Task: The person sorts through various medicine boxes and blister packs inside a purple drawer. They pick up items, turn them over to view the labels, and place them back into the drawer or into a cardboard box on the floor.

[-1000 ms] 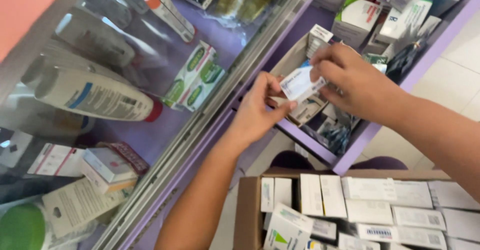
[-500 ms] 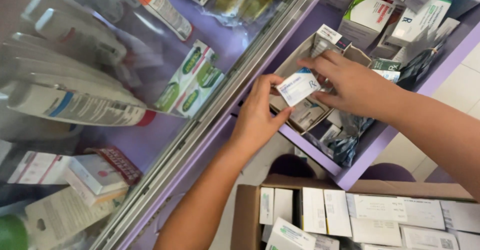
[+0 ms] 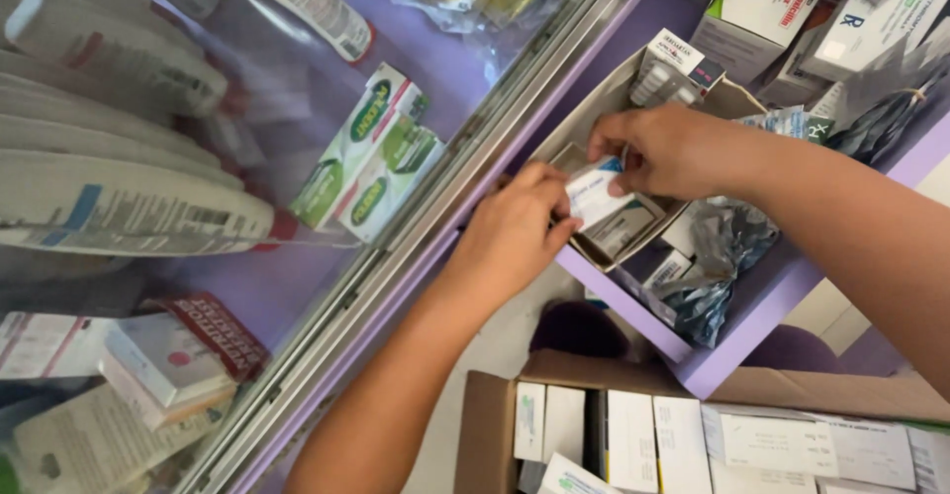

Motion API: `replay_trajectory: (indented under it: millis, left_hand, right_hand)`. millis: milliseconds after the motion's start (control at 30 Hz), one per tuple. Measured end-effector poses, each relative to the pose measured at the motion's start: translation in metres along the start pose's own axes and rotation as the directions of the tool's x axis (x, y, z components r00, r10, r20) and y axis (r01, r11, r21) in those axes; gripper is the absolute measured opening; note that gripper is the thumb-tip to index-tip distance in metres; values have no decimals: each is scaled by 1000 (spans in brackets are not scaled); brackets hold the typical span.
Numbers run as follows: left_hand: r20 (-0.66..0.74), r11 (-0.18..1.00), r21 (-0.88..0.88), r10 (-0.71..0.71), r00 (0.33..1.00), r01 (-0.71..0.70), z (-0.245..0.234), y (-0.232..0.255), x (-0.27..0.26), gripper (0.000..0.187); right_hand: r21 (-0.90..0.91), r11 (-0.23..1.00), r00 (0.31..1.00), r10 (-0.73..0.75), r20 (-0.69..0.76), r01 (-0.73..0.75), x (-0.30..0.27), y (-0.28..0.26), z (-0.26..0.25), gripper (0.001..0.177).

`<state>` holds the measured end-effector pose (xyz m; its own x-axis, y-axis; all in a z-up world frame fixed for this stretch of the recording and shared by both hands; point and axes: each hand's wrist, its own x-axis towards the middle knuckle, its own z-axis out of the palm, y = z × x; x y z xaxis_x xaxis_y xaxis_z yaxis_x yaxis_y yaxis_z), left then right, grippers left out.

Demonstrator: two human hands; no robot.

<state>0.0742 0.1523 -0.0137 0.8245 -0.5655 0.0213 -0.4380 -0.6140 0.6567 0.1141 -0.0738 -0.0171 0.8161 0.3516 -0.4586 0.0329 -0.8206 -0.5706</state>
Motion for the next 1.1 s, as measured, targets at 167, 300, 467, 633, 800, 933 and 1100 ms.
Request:
replay_trajectory:
  millis: [167, 300, 467, 633, 800, 933, 1100]
  left_hand:
    - [38, 964, 235, 124, 992, -129, 13, -6, 5, 14]
    - [47, 935, 309, 169, 984, -176, 21, -7, 12, 13]
    - [88, 945, 286, 136, 987, -156, 21, -8, 16, 12]
    - [135, 950, 289, 83, 987, -119, 21, -7, 22, 13]
    - [267, 962, 270, -109, 958, 35, 18, -7, 33, 18]
    - [340, 933, 347, -218, 915, 94, 15, 0, 37, 25]
    - [372, 908, 407, -262, 890, 97, 23, -9, 41, 27]
  right_hand:
    - [-162, 983, 995, -95, -36, 88, 6, 12, 14, 36]
    - [-358, 933, 999, -35, 8, 35, 4, -5, 15, 36]
    - [-454, 883, 992, -120, 36, 123, 22, -6, 21, 40]
    - [-428, 904, 994, 30, 109, 20, 28, -23, 5, 35]
    - [-344, 929, 990, -123, 66, 138, 29, -10, 10, 41]
    - [-263, 943, 979, -190, 75, 203, 34, 3, 20, 38]
    - [-444, 829, 910, -409, -68, 339, 26, 2, 31, 36]
